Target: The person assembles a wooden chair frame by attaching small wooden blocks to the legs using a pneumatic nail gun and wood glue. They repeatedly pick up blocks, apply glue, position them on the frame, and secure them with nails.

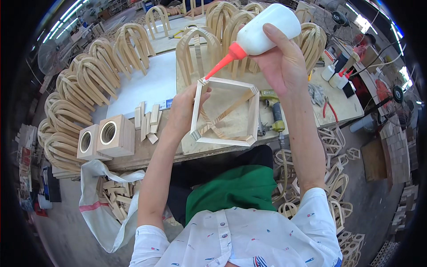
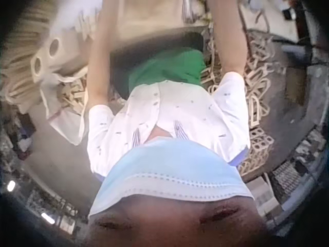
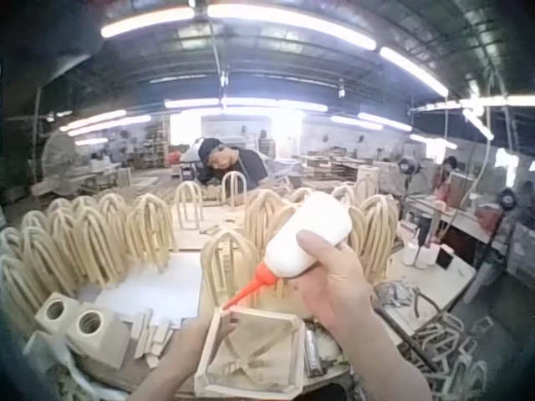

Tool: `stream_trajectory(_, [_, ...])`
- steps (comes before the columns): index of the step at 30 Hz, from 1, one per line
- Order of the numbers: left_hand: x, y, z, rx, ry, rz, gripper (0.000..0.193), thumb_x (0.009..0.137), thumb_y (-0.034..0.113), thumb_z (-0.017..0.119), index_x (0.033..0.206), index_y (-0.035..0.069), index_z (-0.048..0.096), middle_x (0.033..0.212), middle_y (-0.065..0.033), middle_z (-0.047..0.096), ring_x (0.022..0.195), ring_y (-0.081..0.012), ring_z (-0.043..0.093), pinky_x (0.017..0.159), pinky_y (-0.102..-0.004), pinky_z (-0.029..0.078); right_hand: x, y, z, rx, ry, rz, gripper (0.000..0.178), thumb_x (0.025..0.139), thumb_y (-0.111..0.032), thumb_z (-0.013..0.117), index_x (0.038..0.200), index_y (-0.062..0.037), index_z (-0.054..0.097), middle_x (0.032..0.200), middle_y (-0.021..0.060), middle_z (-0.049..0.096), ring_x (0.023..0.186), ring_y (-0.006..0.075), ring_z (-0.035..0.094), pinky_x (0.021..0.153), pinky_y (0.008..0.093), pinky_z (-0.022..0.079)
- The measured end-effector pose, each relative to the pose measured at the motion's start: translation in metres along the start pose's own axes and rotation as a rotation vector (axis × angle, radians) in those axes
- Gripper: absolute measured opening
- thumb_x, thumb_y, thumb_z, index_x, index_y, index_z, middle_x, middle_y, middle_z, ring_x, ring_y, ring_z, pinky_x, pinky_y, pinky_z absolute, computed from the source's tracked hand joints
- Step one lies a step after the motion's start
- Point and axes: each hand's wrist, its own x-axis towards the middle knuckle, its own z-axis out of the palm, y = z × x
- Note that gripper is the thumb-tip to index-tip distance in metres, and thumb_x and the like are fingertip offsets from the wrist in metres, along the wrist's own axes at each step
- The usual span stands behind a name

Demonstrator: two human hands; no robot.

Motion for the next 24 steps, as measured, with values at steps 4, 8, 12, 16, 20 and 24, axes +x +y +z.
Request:
stream_trajectory(4, [0.001,-0.005,0.004,-0.029,0.003,0.053,0.019,0.088,0.012,0.064,0.102,0.0,0.06,0.091,-0.0181,0.066,0.082,-0.0345,0.064,0.071,-0.0399,0.049,-0.002,0.004,0.004,-0.055,0.031,0.004,0.047,0.09,-0.009,0.063,0.13,0.0009,0.04,0.121,0.0135,0.053,0.116,0.028,0.053,0.098,0.0534,0.046])
stream_trajectory(8, [0.001,0.0,0.004,0.007,-0.011,0.051,0.019,0.088,0.012,0.064,0.102,0.0,0.061,0.091,-0.018,0.066,0.083,-0.0344,0.064,0.071,-0.0401,0.049,-0.005,0.01,0.004,-0.076,0.085,0.008,0.048,0.09,-0.011,0.065,0.129,0.0017,0.041,0.12,0.013,0.053,0.115,0.0273,0.055,0.097,0.0526,0.047])
stream_trajectory(12, [0.003,0.002,0.004,0.012,-0.017,0.049,0.019,0.088,0.012,0.064,0.103,0.0,0.061,0.092,-0.0171,0.067,0.085,-0.034,0.065,0.072,-0.0402,0.05,-0.004,0.015,-0.004,-0.09,0.111,0.007,0.049,0.089,-0.012,0.067,0.128,0.0018,0.041,0.12,0.0128,0.054,0.114,0.0268,0.055,0.096,0.0516,0.048])
stream_trajectory(16, [0.003,0.006,0.003,0.043,-0.025,0.016,0.02,0.088,0.012,0.064,0.103,0.001,0.06,0.094,-0.0163,0.068,0.086,-0.0338,0.065,0.073,-0.0402,0.05,-0.004,0.018,-0.005,-0.079,0.107,-0.002,0.048,0.088,-0.013,0.068,0.127,0.0019,0.043,0.119,0.0127,0.055,0.112,0.0263,0.057,0.096,0.0497,0.049])
stream_trajectory(20, [0.004,0.006,0.005,0.069,-0.041,0.015,0.02,0.088,0.012,0.064,0.103,0.001,0.06,0.095,-0.0158,0.068,0.086,-0.0337,0.065,0.073,-0.04,0.05,-0.005,0.018,-0.005,-0.073,0.105,-0.016,0.047,0.087,-0.013,0.069,0.125,0.0024,0.045,0.118,0.0126,0.056,0.111,0.0259,0.057,0.095,0.0484,0.05])
stream_trajectory(24, [0.004,0.008,0.005,0.072,-0.043,0.011,0.02,0.088,0.013,0.064,0.104,0.001,0.06,0.095,-0.0158,0.068,0.087,-0.0337,0.065,0.073,-0.0399,0.051,-0.005,0.019,-0.007,-0.086,0.111,-0.008,0.047,0.087,-0.013,0.069,0.126,0.0019,0.045,0.119,0.0118,0.055,0.111,0.0259,0.057,0.095,0.0483,0.05])
